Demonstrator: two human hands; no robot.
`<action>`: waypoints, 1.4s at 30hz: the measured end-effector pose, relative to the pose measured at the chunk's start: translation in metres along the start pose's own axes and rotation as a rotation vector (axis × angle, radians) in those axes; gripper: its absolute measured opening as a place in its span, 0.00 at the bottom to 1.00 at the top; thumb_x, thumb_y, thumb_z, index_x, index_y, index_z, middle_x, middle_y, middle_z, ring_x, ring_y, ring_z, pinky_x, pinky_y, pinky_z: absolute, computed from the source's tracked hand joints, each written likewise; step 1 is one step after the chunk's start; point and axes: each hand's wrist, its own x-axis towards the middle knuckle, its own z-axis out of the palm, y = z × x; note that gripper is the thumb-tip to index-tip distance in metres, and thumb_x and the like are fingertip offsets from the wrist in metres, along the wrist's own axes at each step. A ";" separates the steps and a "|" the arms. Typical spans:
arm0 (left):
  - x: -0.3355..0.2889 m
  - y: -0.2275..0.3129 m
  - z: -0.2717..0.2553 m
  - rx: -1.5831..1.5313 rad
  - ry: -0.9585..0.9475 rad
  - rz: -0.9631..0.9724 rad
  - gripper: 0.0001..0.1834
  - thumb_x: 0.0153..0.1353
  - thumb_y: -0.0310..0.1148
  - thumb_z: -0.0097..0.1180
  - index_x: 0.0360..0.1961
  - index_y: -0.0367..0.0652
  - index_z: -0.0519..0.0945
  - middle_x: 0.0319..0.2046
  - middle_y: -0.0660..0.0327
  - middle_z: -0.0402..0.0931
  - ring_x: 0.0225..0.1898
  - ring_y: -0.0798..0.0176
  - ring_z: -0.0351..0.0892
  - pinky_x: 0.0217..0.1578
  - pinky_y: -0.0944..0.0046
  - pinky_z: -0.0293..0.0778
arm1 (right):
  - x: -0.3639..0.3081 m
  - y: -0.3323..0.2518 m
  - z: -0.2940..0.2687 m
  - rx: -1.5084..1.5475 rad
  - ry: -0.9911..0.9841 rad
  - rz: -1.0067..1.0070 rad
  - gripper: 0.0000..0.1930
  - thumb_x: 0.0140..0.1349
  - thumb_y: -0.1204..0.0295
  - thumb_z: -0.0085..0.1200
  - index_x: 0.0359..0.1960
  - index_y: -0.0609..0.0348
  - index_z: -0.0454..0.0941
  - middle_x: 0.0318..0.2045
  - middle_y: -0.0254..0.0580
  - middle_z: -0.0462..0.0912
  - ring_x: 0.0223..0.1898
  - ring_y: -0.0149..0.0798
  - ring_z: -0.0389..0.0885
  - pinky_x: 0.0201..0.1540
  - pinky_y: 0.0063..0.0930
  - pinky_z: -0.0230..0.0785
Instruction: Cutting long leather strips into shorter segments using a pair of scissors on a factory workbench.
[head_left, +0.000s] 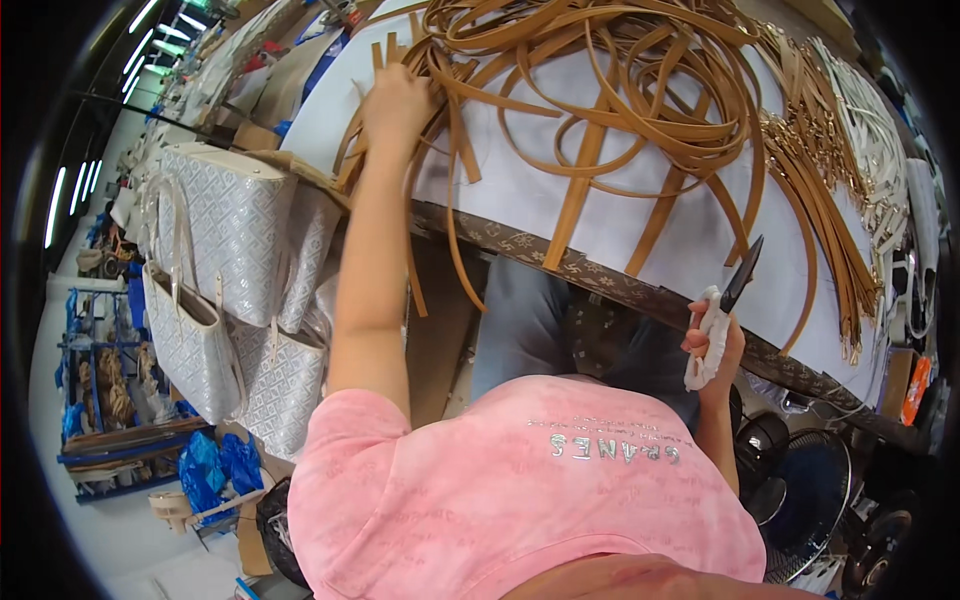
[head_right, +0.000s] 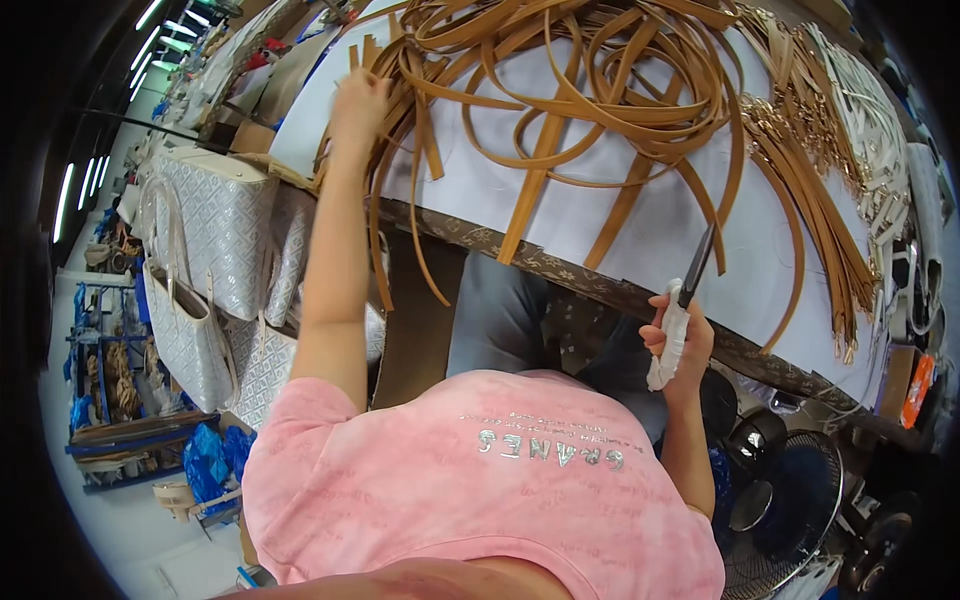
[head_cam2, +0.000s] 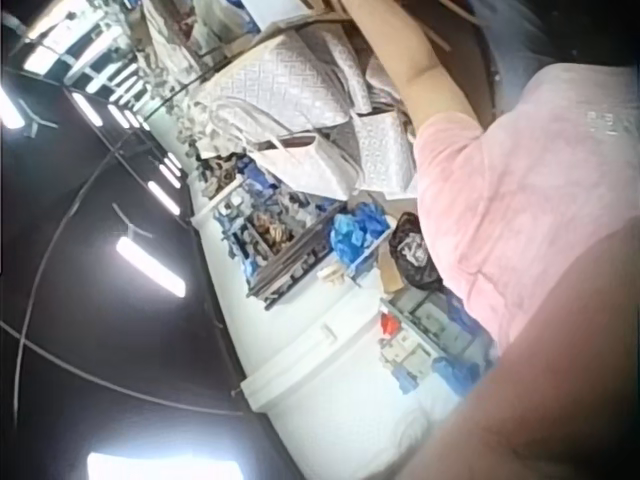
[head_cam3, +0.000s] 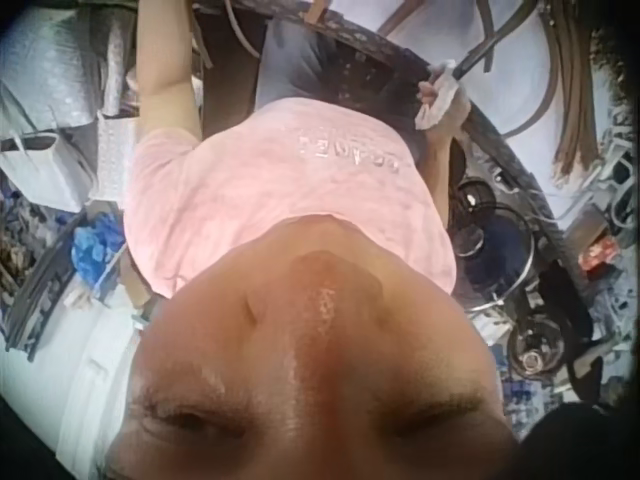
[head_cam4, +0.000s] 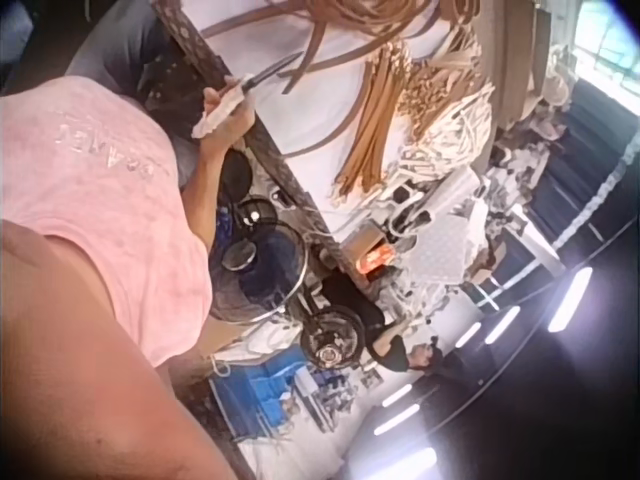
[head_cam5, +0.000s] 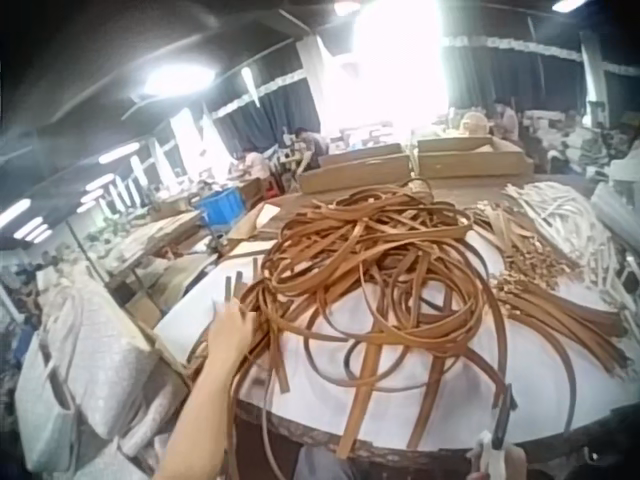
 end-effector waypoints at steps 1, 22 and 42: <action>-0.010 0.027 -0.010 0.005 -0.214 -0.145 0.21 0.57 0.40 0.58 0.45 0.34 0.78 0.41 0.40 0.79 0.46 0.39 0.78 0.47 0.47 0.74 | 0.000 0.000 0.001 -0.089 0.012 -0.065 0.13 0.64 0.68 0.48 0.42 0.68 0.76 0.23 0.33 0.71 0.20 0.22 0.68 0.23 0.13 0.63; -0.167 0.130 -0.074 -1.407 -0.785 -0.006 0.14 0.70 0.34 0.44 0.46 0.36 0.77 0.30 0.59 0.80 0.21 0.72 0.75 0.24 0.73 0.70 | -0.008 0.008 0.002 -0.057 -0.428 0.001 0.16 0.64 0.66 0.53 0.49 0.62 0.73 0.32 0.31 0.73 0.27 0.22 0.71 0.28 0.13 0.64; -0.260 0.003 -0.115 -1.555 -0.707 -0.511 0.16 0.71 0.37 0.42 0.38 0.34 0.76 0.23 0.54 0.79 0.12 0.74 0.65 0.15 0.75 0.60 | 0.049 -0.032 0.152 -0.800 -1.349 0.168 0.08 0.64 0.72 0.47 0.42 0.60 0.74 0.23 0.27 0.74 0.26 0.20 0.74 0.28 0.16 0.66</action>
